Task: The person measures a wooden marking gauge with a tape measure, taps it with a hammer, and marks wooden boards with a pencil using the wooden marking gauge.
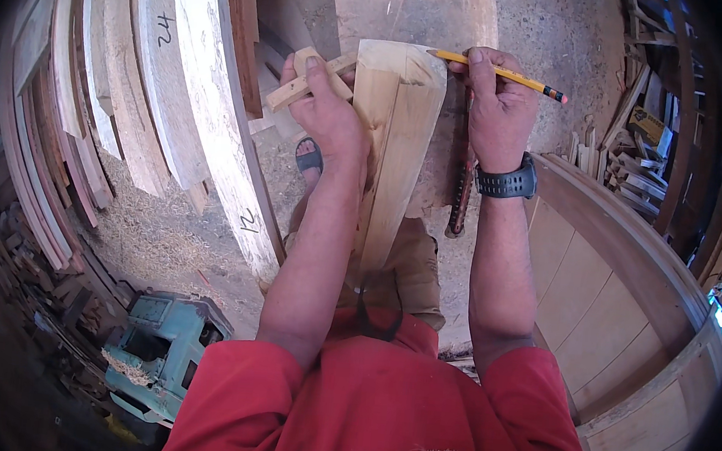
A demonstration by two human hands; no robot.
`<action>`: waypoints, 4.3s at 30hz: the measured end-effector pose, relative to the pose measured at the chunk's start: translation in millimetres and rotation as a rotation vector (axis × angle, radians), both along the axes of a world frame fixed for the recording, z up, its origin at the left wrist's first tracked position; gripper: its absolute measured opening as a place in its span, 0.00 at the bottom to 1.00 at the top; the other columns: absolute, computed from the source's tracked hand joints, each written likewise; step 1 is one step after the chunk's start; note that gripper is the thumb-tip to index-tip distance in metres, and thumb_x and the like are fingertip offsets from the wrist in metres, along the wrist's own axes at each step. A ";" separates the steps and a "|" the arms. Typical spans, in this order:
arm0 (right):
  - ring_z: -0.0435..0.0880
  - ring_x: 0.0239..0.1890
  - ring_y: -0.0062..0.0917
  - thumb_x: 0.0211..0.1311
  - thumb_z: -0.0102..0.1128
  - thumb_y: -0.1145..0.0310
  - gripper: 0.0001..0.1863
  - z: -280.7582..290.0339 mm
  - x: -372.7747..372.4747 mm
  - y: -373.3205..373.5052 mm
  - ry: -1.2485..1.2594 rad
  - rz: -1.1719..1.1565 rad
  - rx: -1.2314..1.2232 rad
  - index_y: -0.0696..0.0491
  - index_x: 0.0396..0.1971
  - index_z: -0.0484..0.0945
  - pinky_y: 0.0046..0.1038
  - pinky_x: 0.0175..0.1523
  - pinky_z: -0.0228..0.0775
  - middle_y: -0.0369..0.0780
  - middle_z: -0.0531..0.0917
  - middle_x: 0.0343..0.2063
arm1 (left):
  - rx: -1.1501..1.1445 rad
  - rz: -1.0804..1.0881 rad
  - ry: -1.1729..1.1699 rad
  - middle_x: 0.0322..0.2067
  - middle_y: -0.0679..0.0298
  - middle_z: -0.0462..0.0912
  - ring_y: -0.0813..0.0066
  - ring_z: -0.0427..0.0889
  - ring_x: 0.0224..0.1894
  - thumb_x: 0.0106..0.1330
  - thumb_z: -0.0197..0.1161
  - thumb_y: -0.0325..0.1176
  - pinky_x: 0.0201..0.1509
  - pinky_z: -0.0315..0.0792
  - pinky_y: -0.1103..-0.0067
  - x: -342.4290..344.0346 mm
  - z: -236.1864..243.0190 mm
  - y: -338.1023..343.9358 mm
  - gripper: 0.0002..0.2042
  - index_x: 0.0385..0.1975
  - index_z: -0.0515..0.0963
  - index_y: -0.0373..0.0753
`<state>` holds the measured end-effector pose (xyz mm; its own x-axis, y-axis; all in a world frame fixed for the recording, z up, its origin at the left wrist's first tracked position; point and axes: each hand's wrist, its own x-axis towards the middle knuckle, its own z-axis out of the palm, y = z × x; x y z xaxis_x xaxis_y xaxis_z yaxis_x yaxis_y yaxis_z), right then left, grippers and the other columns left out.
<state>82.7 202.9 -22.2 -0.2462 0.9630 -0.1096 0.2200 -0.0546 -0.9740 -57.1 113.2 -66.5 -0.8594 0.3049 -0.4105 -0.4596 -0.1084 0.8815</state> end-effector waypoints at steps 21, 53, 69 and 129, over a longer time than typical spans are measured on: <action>0.87 0.50 0.26 0.82 0.50 0.62 0.15 -12.9 9.0 -13.0 0.174 -0.074 -0.087 0.56 0.56 0.77 0.28 0.54 0.79 0.42 0.87 0.47 | 0.016 -0.026 -0.028 0.51 0.62 0.81 0.72 0.79 0.52 0.79 0.52 0.42 0.54 0.75 0.75 -27.7 18.5 -2.4 0.19 0.63 0.70 0.39; 0.82 0.54 0.39 0.72 0.62 0.69 0.10 -30.3 -13.2 -19.5 -0.180 0.113 0.415 0.54 0.49 0.83 0.33 0.58 0.75 0.48 0.78 0.55 | -0.124 -0.476 -0.439 0.50 0.57 0.83 0.68 0.81 0.53 0.69 0.67 0.41 0.60 0.73 0.71 -46.4 45.6 13.3 0.22 0.55 0.78 0.31; 0.85 0.54 0.39 0.70 0.63 0.72 0.10 -29.2 -16.3 -14.9 -0.119 0.120 0.386 0.58 0.47 0.84 0.33 0.59 0.76 0.48 0.84 0.50 | -0.124 -0.469 -0.427 0.52 0.55 0.82 0.66 0.81 0.53 0.65 0.71 0.39 0.60 0.74 0.69 -49.7 36.0 13.3 0.27 0.59 0.75 0.28; 0.86 0.35 0.16 0.72 0.65 0.67 0.10 -6.7 0.9 -5.0 0.103 -0.017 -0.036 0.59 0.41 0.86 0.21 0.45 0.77 0.38 0.90 0.31 | 0.007 -0.014 0.049 0.45 0.56 0.82 0.73 0.82 0.46 0.75 0.58 0.32 0.51 0.77 0.77 -7.1 -0.4 2.4 0.18 0.60 0.69 0.33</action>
